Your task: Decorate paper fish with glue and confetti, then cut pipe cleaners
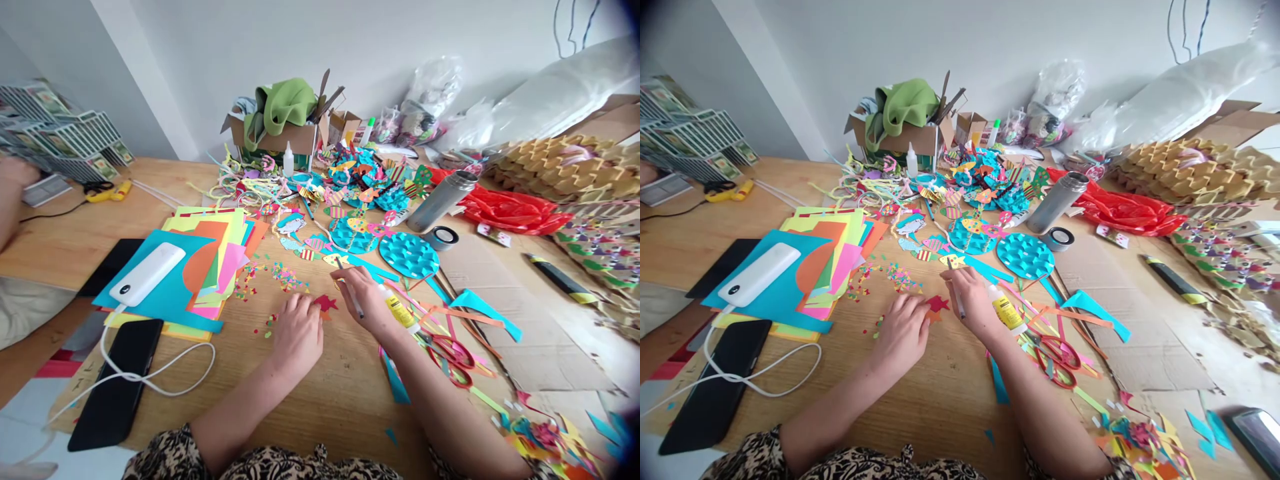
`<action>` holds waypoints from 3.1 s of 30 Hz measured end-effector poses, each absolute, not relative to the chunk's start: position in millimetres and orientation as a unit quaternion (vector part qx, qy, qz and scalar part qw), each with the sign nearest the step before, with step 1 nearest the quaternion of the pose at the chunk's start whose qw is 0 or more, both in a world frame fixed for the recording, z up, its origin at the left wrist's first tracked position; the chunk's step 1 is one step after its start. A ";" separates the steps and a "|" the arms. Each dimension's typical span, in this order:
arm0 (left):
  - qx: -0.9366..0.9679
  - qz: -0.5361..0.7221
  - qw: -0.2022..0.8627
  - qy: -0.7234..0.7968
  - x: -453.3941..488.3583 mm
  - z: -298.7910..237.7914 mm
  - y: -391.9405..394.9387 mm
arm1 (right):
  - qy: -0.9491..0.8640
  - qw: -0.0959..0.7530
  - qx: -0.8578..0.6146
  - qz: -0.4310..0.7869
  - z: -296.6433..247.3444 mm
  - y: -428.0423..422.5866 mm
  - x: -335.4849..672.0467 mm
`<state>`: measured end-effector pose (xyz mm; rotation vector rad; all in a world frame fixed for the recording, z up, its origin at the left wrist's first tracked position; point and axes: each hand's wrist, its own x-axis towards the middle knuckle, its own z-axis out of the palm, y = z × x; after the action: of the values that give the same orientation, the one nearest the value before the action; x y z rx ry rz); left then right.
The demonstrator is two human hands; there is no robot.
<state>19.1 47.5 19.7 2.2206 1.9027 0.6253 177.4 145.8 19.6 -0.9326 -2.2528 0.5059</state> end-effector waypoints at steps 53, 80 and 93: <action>0.750 0.166 0.091 0.634 25.5 3.8 41.4 | -0.592 0.455 -0.456 0.484 -13.3 106.1 170.3; 0.754 0.137 0.067 0.639 25.6 3.3 41.8 | -0.612 0.464 -0.495 0.406 -14.2 107.7 179.4; 0.761 0.155 0.060 0.627 25.2 0.9 42.0 | -0.600 0.458 -0.496 0.429 -18.2 111.1 185.9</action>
<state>25.2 42.0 0.9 2.3044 1.8985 0.4692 185.9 111.1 -18.2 -1.2230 -1.4794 1.0565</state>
